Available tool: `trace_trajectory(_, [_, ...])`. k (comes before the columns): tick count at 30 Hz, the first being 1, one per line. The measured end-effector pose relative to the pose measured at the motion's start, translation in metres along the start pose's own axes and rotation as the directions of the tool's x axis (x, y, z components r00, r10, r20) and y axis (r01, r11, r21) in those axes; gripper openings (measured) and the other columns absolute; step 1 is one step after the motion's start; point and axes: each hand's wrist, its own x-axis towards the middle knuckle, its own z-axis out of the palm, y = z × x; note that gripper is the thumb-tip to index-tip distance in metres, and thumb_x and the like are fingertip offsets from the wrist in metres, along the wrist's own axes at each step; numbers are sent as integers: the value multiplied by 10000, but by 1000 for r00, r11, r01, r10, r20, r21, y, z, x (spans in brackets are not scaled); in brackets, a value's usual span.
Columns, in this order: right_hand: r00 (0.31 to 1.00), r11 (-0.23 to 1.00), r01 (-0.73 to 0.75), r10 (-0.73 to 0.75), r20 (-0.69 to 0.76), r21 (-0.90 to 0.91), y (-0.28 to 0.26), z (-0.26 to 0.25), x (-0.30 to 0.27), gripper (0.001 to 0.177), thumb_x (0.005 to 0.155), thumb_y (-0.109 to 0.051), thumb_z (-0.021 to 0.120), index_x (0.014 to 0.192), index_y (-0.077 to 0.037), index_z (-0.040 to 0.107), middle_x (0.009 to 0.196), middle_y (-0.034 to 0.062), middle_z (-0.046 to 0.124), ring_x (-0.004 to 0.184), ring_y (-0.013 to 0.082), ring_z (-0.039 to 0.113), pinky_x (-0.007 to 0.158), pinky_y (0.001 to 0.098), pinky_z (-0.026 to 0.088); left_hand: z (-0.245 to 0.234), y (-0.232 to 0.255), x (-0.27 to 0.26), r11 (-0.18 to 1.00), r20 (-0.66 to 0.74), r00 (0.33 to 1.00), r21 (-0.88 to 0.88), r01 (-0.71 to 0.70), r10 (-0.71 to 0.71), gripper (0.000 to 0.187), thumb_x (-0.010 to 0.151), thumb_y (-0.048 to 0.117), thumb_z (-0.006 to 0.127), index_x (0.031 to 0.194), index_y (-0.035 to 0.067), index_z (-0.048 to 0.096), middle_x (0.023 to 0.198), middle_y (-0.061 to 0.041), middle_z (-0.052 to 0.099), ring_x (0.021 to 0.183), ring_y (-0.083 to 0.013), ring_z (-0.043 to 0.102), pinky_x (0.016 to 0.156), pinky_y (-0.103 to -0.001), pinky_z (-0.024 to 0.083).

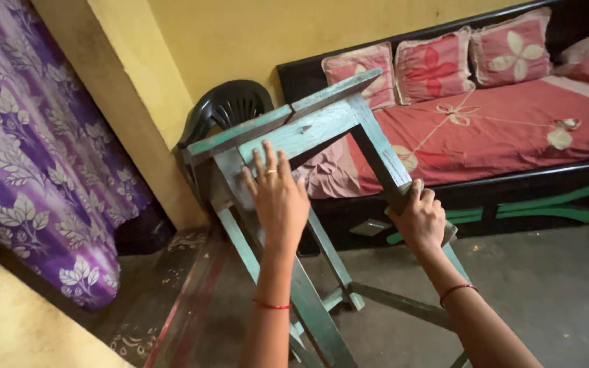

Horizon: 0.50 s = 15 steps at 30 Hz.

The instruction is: The person sands a green wooden table with a sanding block, working on the legs, frame, and tabletop. The table is repositioned during the process to access different surfaces.

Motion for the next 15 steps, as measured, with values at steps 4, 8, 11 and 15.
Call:
trace_trajectory(4, [998,999,31,-31,-58,10,1,-2,-2,907,751,-572,805,1420,-23,533,1039,174,654,821,356,674,710,454,561,-15,-11,-13,980,91,996,200,-26,8,759,867,272,711,1513,-32,453,1636,-203,336,1526,-348,294,1237,-549,178])
trace_trajectory(8, [996,995,64,-59,-69,71,9,-1,-13,867,808,-562,758,1436,-3,544,1108,205,661,822,384,666,722,478,547,-13,-6,-21,951,50,999,309,-15,0,697,929,286,674,1520,-9,450,1642,-166,352,1529,-327,306,1225,-616,192])
trace_trajectory(11, [991,978,78,-54,-123,195,22,8,-19,735,904,-511,700,1422,-4,574,1192,227,657,884,416,656,783,496,530,-14,-3,-21,935,-8,998,349,63,-64,657,927,290,659,1493,8,479,1633,-140,376,1504,-371,314,1187,-666,213])
trace_trajectory(15, [989,847,112,-43,-144,520,39,28,-7,505,1069,-403,578,1399,-23,616,1357,211,607,1206,436,577,1037,514,466,-17,-1,-22,938,-26,995,331,103,-100,626,922,289,647,1470,16,517,1603,-151,401,1487,-433,316,1158,-687,261])
